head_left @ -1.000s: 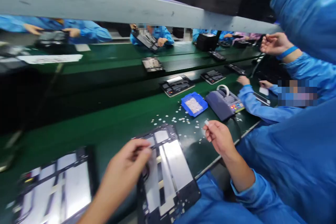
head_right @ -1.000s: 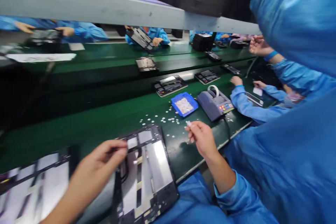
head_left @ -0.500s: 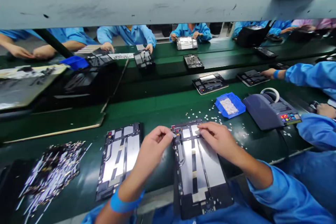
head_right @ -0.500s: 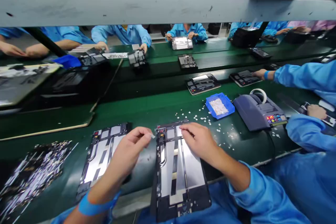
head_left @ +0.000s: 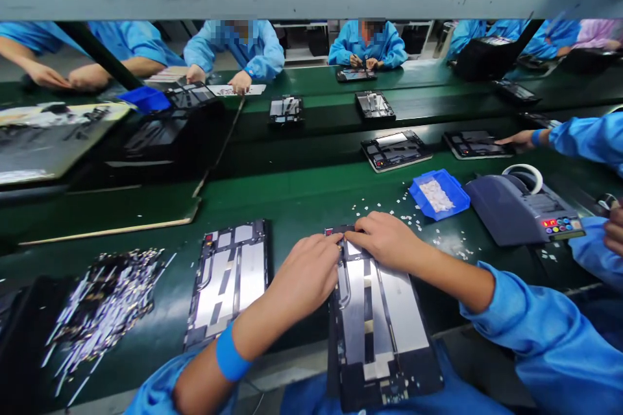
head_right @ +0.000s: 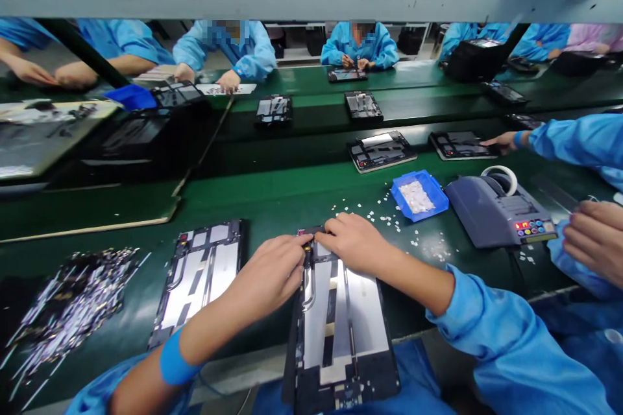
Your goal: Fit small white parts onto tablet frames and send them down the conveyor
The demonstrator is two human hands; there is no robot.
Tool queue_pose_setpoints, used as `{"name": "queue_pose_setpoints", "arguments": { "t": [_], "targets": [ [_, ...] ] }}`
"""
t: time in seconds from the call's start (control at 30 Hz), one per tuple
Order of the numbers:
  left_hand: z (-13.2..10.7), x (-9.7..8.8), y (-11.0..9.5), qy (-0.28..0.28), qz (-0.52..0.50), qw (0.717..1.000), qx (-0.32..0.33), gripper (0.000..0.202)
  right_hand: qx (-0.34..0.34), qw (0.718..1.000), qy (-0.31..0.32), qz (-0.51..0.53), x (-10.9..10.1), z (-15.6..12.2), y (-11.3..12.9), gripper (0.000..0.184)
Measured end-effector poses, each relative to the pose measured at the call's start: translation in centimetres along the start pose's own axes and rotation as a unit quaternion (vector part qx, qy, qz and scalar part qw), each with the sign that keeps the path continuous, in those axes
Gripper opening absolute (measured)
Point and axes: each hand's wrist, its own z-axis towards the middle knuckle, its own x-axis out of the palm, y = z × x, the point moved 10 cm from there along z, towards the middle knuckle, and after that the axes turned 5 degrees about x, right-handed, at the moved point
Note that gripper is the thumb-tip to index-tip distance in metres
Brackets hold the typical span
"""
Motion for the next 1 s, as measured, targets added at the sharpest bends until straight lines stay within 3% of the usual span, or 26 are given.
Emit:
{"name": "queue_pose_setpoints", "arguments": {
  "t": [0.2, 0.3, 0.47, 0.67, 0.83, 1.0],
  "targets": [
    [0.2, 0.1, 0.6, 0.012, -0.048, 0.999, -0.021, 0.018, -0.023, 0.999, 0.028, -0.032, 0.1, -0.1, 0.6, 0.029],
    [0.3, -0.4, 1.6, 0.001, -0.123, 0.991, -0.044, 0.017, -0.023, 0.998, 0.051, -0.036, 0.3, 0.1, 0.5, 0.029],
    [0.7, -0.5, 5.1, -0.020, -0.302, 0.938, -0.172, 0.015, -0.037, 0.997, 0.062, -0.017, 0.6, 0.2, 0.1, 0.030],
    [2.5, 1.8, 6.0, 0.056, -0.298, 0.929, -0.214, 0.021, -0.028, 0.998, 0.046, -0.009, 0.7, 0.0, -0.3, 0.032],
    [3.8, 1.9, 6.1, 0.065, -0.291, 0.931, -0.211, 0.023, -0.027, 0.999, 0.036, -0.010, 0.6, 0.0, -0.3, 0.029],
    [3.7, 2.3, 6.3, 0.059, -0.325, 0.914, -0.235, 0.023, -0.026, 0.999, 0.034, -0.004, 0.5, 0.1, -0.3, 0.027]
  ]
}}
